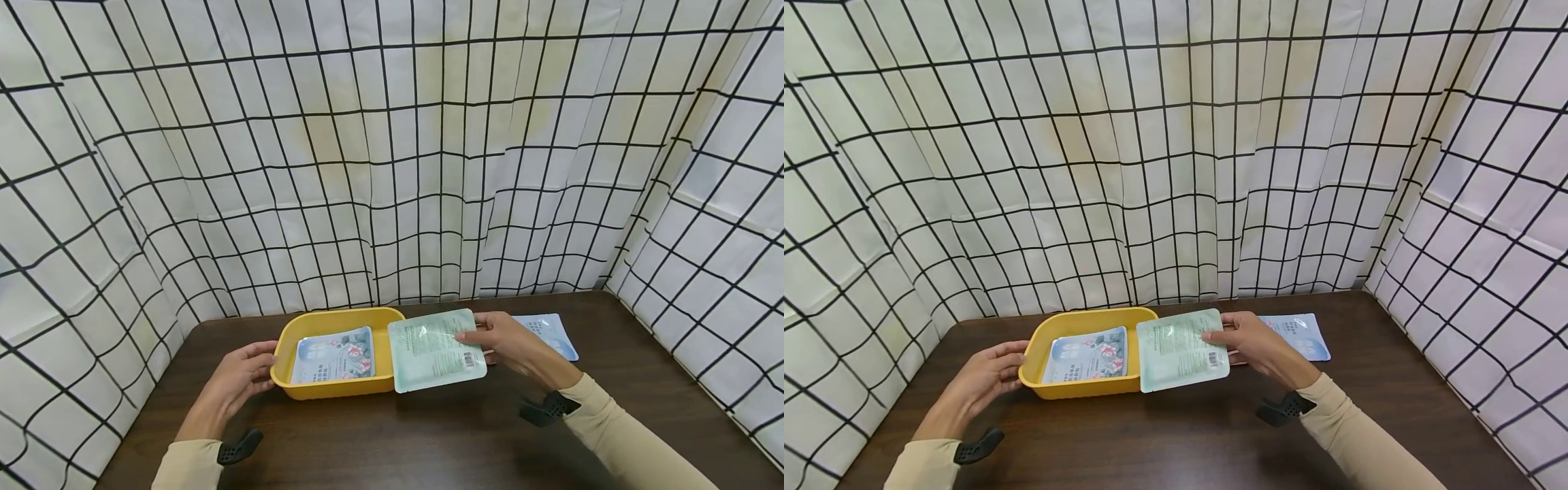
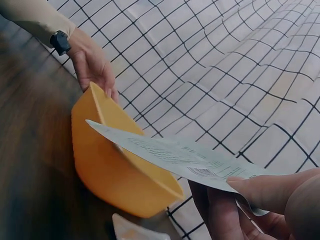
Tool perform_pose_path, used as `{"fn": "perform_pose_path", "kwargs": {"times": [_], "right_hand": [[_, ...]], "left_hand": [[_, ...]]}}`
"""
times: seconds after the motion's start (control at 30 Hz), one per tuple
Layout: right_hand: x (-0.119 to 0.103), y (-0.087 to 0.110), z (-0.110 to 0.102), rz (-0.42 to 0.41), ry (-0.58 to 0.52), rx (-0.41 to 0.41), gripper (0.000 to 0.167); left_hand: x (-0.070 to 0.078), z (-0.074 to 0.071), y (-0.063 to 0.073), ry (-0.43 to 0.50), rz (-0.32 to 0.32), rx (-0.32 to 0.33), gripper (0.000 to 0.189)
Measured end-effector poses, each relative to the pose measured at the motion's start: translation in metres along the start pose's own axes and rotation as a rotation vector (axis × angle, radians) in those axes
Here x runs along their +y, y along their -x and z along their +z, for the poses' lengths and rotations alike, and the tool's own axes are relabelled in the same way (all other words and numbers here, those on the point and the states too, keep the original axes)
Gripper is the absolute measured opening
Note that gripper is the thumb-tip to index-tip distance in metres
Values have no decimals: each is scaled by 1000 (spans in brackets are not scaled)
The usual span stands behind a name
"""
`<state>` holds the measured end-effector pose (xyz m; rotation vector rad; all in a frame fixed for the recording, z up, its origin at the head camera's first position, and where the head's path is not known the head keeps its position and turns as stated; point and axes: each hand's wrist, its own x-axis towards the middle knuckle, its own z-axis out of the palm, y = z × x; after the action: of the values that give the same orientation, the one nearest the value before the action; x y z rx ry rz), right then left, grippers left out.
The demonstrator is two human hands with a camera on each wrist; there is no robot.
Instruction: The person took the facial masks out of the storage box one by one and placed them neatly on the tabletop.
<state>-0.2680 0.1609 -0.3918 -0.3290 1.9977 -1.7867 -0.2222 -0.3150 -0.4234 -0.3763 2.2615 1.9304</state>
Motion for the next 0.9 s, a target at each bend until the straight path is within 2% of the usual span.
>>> {"fn": "perform_pose_path", "kwargs": {"times": [0.33, 0.63, 0.73, 0.9], "right_hand": [[25, 27, -18, 61, -24, -41, 51], [49, 42, -19, 75, -65, -107, 48], [54, 44, -17, 81, -19, -119, 45], [56, 45, -17, 56, 133, -74, 39]], "left_hand": [[2, 1, 0, -4, -15, 3, 53], [3, 1, 1, -6, -27, 13, 53], [3, 1, 1, -12, -27, 11, 53], [4, 0, 0, -20, -25, 8, 53]]}}
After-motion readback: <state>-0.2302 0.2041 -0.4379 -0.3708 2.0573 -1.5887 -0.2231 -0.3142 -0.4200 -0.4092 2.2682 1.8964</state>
